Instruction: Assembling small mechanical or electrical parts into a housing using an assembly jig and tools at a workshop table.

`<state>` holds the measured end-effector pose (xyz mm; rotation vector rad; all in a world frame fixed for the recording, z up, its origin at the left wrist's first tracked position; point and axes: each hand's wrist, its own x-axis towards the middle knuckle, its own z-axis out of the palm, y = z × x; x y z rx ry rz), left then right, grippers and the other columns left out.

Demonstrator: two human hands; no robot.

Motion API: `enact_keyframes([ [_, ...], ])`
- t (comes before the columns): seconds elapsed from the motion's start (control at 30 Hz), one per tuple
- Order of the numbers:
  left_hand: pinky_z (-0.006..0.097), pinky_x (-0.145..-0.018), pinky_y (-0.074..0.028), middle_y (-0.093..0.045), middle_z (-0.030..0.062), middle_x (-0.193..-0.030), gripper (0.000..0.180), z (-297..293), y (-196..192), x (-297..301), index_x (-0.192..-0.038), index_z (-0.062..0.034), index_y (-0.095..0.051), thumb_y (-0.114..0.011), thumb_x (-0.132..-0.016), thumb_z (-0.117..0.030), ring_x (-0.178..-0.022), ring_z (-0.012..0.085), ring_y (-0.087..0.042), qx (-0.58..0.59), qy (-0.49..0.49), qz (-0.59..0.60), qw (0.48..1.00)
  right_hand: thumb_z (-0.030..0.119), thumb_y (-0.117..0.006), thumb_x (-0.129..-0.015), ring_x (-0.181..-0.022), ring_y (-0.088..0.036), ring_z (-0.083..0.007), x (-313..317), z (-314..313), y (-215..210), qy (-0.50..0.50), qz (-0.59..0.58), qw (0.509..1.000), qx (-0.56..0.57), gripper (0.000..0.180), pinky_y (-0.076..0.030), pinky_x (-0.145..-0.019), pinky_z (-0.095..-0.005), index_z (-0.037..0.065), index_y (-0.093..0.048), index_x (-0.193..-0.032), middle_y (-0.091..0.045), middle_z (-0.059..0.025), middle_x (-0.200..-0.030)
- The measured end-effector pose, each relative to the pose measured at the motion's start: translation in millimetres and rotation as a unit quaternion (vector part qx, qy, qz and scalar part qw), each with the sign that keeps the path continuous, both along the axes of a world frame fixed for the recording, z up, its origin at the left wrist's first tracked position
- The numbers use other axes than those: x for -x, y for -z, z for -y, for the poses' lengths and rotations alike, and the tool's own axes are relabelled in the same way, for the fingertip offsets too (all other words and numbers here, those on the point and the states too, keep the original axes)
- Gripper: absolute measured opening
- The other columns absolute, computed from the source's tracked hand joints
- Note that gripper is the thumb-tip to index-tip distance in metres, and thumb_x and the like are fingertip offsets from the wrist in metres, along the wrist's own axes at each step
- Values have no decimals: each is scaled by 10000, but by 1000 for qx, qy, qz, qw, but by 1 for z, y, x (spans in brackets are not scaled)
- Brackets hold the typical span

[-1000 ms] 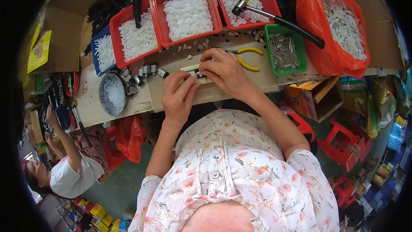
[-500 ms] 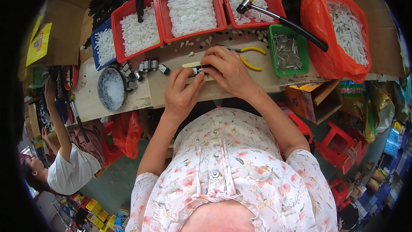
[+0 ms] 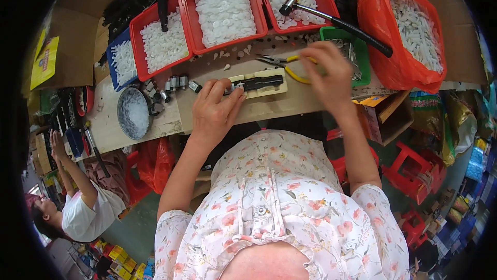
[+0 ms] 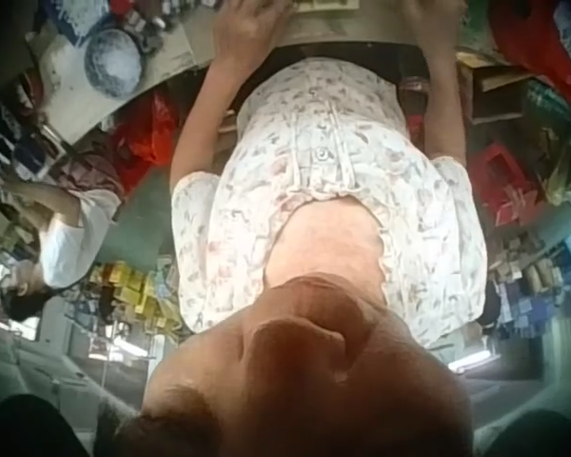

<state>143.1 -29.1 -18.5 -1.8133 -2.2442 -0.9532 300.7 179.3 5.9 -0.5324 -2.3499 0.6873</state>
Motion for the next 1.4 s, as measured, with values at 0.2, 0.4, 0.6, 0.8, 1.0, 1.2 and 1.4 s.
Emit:
enact_keyframes([
  [0.2,390,-667,-475,-574,74,-860,120,-7,-9,16,-828,-39,-666,-735,-771,-118,-810,261,-561,27,33,72,997,22,-646,-852,-842,-625,-336,-41,-38,13,110,198,973,-52,121,-486,-748,-373,-28,-649,-962,-597,-151,-922],
  [0.4,407,-696,-484,-592,112,-826,94,-49,-25,55,-815,-21,-668,-716,-783,-96,-825,295,-579,-49,-1,55,997,32,-655,-838,-816,-608,-345,-41,-43,10,99,221,970,-38,122,-467,-723,-401,-35,-652,-940,-595,-151,-896],
  [0.6,408,-817,-493,-642,142,-919,139,-99,-9,104,-901,-1,-710,-706,-779,-68,-909,324,-606,60,-22,-39,997,32,-680,-816,-803,-625,-305,-50,-44,11,94,179,979,-38,113,-474,-708,-374,-19,-683,-917,-617,-133,-842],
  [0.8,410,-832,-489,-646,143,-881,128,-116,-7,112,-874,4,-712,-696,-759,-49,-928,331,-597,122,-35,-66,990,-6,-683,-816,-736,-638,-211,-55,-42,8,111,109,988,28,120,-480,-688,-298,-19,-690,-935,-646,-110,-839],
  [1.0,426,-807,-491,-662,147,-837,106,-111,2,117,-865,4,-710,-668,-772,-22,-871,345,-605,49,-13,-75,996,-1,-686,-834,-781,-638,-129,-31,-26,-9,107,16,991,74,94,-487,-722,-251,-33,-680,-922,-676,-75,-836],
  [1.2,354,-664,-511,-693,140,-791,129,-92,-24,92,-901,3,-731,-661,-810,-55,-725,262,-650,-41,-37,100,993,-29,-687,-828,-845,-636,-108,14,7,-14,23,-67,984,161,98,-493,-774,-240,-22,-686,-926,-688,-66,-880],
  [1.4,229,-680,-472,-715,37,-849,170,-62,-44,46,-984,21,-728,-720,-861,-96,-746,81,-631,-13,-72,591,803,-81,-682,-806,-887,-655,-151,52,33,-16,-82,-152,964,200,142,-513,-783,-268,-18,-690,-933,-694,-90,-936],
])
